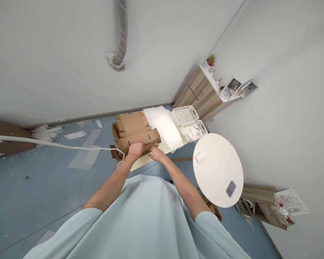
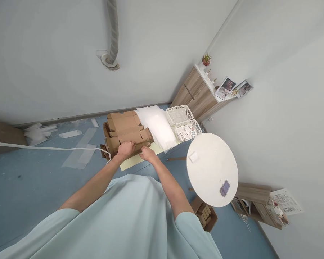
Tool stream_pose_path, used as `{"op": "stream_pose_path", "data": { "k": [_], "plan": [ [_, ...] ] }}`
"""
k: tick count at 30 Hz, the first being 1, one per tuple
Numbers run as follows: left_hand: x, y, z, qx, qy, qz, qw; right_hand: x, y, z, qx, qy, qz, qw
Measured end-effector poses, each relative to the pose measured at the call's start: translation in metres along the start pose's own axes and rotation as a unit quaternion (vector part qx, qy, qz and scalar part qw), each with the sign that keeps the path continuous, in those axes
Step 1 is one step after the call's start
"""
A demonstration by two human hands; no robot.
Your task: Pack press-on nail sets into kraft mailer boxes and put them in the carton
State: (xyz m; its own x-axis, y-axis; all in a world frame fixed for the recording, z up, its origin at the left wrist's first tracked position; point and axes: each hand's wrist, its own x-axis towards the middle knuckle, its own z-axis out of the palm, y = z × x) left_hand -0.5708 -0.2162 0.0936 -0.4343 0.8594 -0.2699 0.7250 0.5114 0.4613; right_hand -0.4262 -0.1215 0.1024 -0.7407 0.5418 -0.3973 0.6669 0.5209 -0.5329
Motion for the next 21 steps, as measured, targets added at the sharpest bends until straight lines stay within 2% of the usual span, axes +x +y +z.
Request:
{"op": "stream_pose_path", "data": {
  "k": [3, 5, 8, 13, 17, 21],
  "plan": [
    [0.001, 0.003, -0.005, -0.002, -0.011, -0.005, 1.0, 0.004, 0.001, -0.002, 0.003, -0.006, -0.004, 1.0],
    [0.001, 0.007, -0.013, -0.005, 0.004, -0.002, 1.0, 0.007, 0.001, -0.007, 0.012, -0.009, -0.015, 1.0],
    [0.0, 0.015, -0.032, -0.019, 0.049, 0.018, 0.998, 0.006, -0.001, -0.014, 0.03, -0.006, -0.034, 0.999],
    [-0.004, 0.037, -0.08, -0.06, 0.163, 0.047, 0.984, -0.011, -0.002, -0.036, 0.086, 0.034, -0.035, 0.995],
    [-0.008, 0.072, -0.113, -0.077, 0.24, 0.119, 0.96, -0.038, 0.01, -0.086, 0.191, 0.145, -0.013, 0.971],
    [-0.011, 0.125, -0.118, -0.077, 0.278, 0.253, 0.923, -0.087, 0.035, -0.156, 0.249, 0.329, -0.023, 0.91]
  ]
}}
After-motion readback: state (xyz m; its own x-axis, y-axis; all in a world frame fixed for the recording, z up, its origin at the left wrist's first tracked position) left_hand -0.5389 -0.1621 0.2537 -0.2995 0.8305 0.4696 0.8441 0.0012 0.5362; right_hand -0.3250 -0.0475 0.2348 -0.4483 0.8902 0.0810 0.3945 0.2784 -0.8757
